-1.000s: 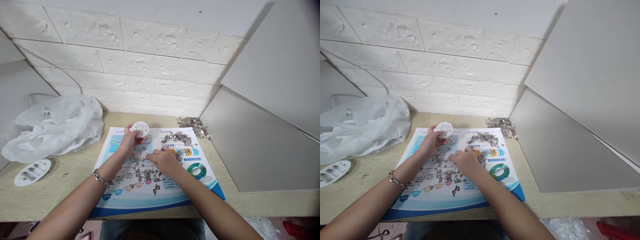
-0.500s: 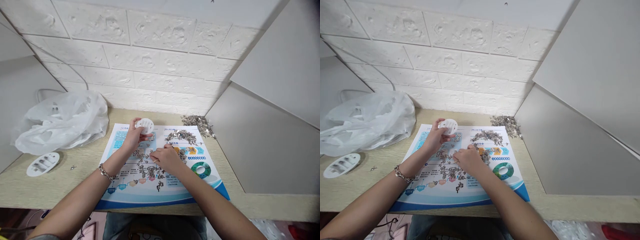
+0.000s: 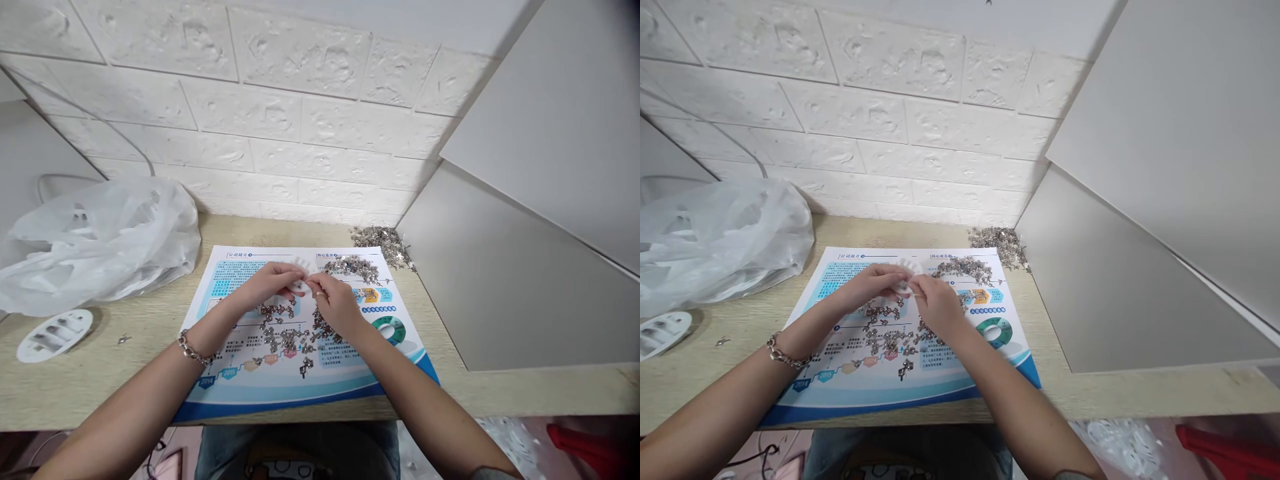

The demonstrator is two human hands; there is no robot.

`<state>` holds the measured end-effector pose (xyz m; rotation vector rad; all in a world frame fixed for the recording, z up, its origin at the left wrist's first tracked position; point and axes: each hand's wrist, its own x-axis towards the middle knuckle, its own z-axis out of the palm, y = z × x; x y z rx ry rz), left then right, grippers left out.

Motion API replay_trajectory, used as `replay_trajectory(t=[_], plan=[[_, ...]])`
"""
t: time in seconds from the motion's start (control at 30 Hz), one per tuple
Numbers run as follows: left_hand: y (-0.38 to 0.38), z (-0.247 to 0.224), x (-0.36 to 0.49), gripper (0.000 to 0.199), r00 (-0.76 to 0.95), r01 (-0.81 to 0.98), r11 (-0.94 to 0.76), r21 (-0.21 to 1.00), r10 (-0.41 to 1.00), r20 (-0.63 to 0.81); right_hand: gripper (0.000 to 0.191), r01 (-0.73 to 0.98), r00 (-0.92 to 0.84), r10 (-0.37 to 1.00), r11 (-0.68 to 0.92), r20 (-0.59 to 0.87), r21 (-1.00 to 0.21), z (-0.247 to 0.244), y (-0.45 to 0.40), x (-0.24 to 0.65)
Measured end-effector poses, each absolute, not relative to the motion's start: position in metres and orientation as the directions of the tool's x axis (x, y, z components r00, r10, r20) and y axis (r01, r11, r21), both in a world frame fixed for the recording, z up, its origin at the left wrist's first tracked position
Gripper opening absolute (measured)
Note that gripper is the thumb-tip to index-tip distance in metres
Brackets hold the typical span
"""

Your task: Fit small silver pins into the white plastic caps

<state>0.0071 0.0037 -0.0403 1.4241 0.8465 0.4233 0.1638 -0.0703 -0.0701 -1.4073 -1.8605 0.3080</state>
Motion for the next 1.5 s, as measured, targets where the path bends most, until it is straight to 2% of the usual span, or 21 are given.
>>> replay_trajectory(t=[0.13,0.3,0.43,1.17,1.5], plan=[[0.0012,-0.0378,0.0057,0.017,0.741,0.237,0.043,0.971,0.638,-0.209,0.023,0.670,-0.076,0.905,0.358,0.419,-0.650,-0.0685,-0.0737,0.1627],[-0.0013,-0.0386,0.0081,0.012,0.759,0.179,0.042,0.983,0.630,-0.165,0.023,0.544,0.033,0.934,0.282,0.356,-0.790,-0.0661,-0.0751,0.1600],[-0.0035,-0.0423,0.0127,0.008,0.711,0.211,0.070,0.975,0.673,-0.202,0.025,0.474,0.077,0.943,0.250,0.323,-0.844,-0.0633,-0.0758,0.1596],[-0.0055,-0.0397,0.0143,0.008,0.658,0.121,0.190,0.974,0.720,-0.222,0.023,0.451,0.114,0.969,0.145,0.218,-0.881,-0.0654,-0.0723,0.1642],[-0.0056,-0.0366,0.0148,0.009,0.658,0.167,0.178,0.970,0.713,-0.244,0.021,0.429,0.140,0.970,0.121,0.198,-0.895,-0.0635,-0.0715,0.1645]])
